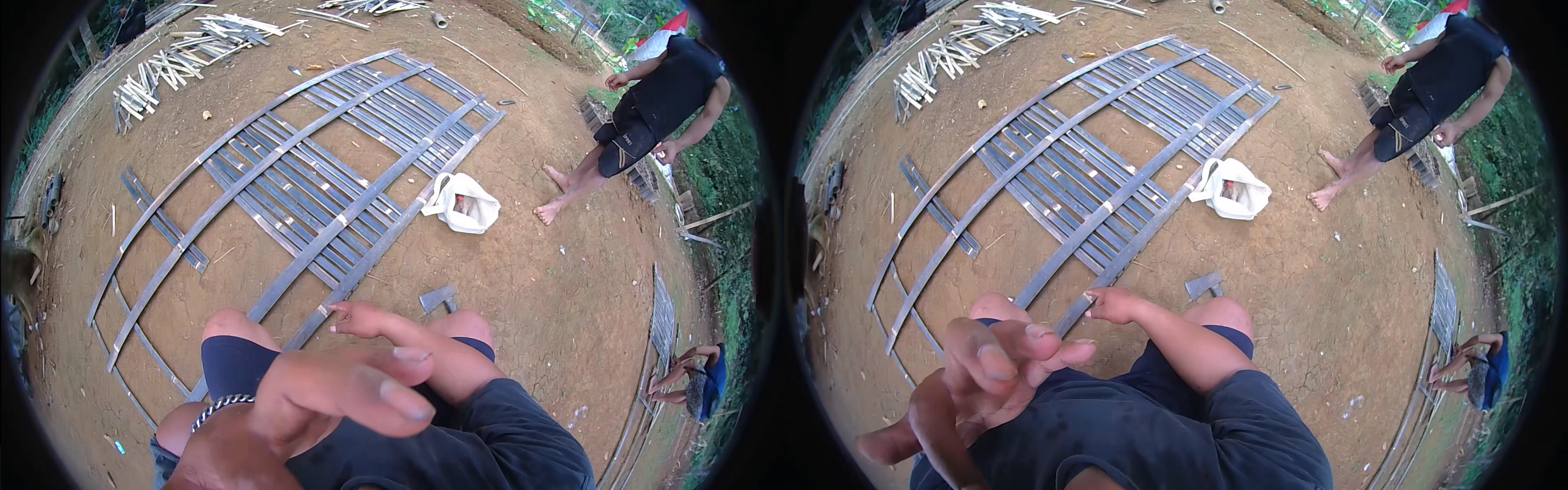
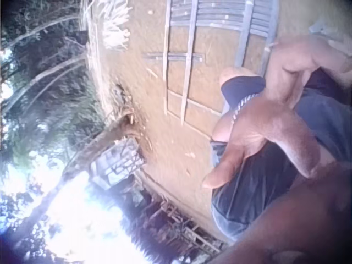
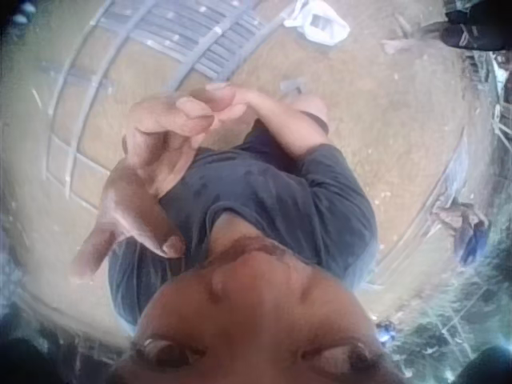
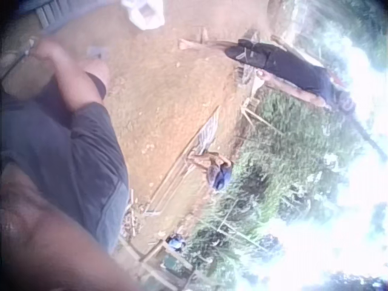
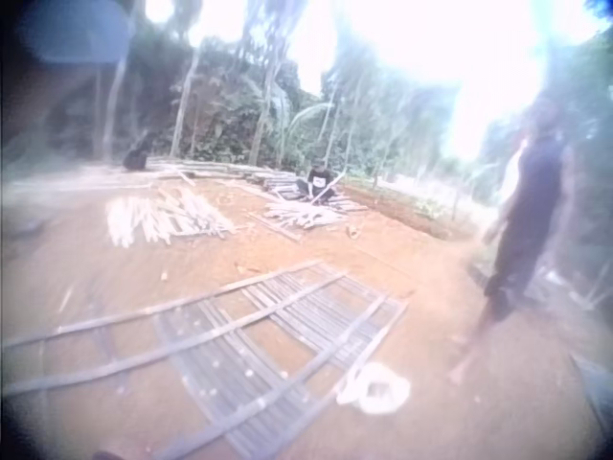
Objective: The person constructs a bamboo frame by hammering small wooden pegs into pre-drilled holes using a small axe as a hammer. The person reaches into a white bag for pegs and secures them into the joints of the bamboo slats lying on the dirt ground.
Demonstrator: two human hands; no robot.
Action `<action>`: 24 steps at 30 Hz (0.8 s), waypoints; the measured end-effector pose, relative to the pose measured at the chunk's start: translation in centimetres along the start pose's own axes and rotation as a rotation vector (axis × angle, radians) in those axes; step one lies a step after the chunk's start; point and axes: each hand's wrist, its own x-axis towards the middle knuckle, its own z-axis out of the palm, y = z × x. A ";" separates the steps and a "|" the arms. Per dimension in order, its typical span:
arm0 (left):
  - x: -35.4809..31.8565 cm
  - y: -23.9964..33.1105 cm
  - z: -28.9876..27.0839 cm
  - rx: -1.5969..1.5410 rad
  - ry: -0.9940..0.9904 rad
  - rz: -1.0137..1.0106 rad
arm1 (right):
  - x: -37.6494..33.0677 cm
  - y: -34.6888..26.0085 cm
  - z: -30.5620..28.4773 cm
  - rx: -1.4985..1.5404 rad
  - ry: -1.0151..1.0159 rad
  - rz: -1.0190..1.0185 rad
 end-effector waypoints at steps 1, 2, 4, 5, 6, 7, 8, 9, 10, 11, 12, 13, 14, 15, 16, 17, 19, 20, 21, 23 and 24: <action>-0.3 -0.8 -0.4 -0.014 0.004 0.012 | -0.4 1.3 0.1 -0.003 0.013 0.011; -0.5 -1.1 -0.3 -0.013 0.004 0.009 | -0.2 1.0 0.1 -0.002 0.018 -0.007; -0.7 -0.7 0.5 0.004 0.050 0.024 | 0.0 0.5 -0.2 0.018 0.022 -0.017; -0.6 -0.6 0.9 0.015 0.077 0.029 | 0.2 0.1 -0.2 0.032 0.018 -0.024; -0.4 -0.1 1.5 0.035 0.115 0.035 | 0.5 -0.2 -0.1 0.039 0.023 -0.050; -0.2 0.5 1.9 0.058 0.145 0.039 | 1.0 -0.5 0.1 0.047 0.028 -0.080; 0.0 0.6 2.1 0.060 0.187 0.062 | 0.9 0.3 0.0 0.050 0.043 -0.080; 0.3 0.8 2.3 0.065 0.235 0.083 | 0.9 0.9 0.1 0.049 0.040 -0.067; 0.6 1.1 2.4 0.078 0.293 0.110 | 0.7 1.5 0.5 0.049 0.036 -0.057; 0.8 2.3 2.6 0.137 0.361 0.125 | 0.7 1.2 0.2 0.037 0.041 -0.059; 0.8 3.1 2.5 0.224 0.399 0.105 | 0.7 0.8 -0.1 0.015 0.013 -0.059; 0.1 3.5 1.6 0.422 0.410 -0.030 | 1.2 0.3 0.1 0.010 -0.022 -0.072; -0.7 4.0 0.8 0.617 0.398 -0.167 | 1.6 0.0 0.4 0.004 -0.057 -0.083; -2.3 3.5 -0.7 0.958 0.334 -0.345 | 0.7 1.0 0.2 0.004 -0.020 -0.064; -3.7 2.9 -2.0 1.308 0.203 -0.520 | -0.1 1.9 0.4 0.012 0.019 -0.057; -5.2 2.4 -3.0 1.745 0.015 -0.769 | -1.0 2.9 0.4 0.018 0.060 -0.048; -13.2 1.5 -4.1 1.770 0.111 -1.143 | -1.0 0.7 -0.1 0.019 0.111 -0.076; -17.2 1.4 -4.1 1.689 0.330 -1.242 | -1.6 -1.1 -0.7 0.010 0.065 -0.065; -21.1 1.6 -3.4 1.599 0.545 -1.331 | -2.0 -2.7 -1.5 0.003 0.021 -0.058; -28.5 0.6 -0.5 1.491 0.855 -1.510 | -2.3 -3.0 -2.4 0.015 -0.008 -0.048; -32.2 -0.4 1.6 1.374 0.998 -1.329 | -2.5 -2.5 -2.1 0.036 -0.001 -0.057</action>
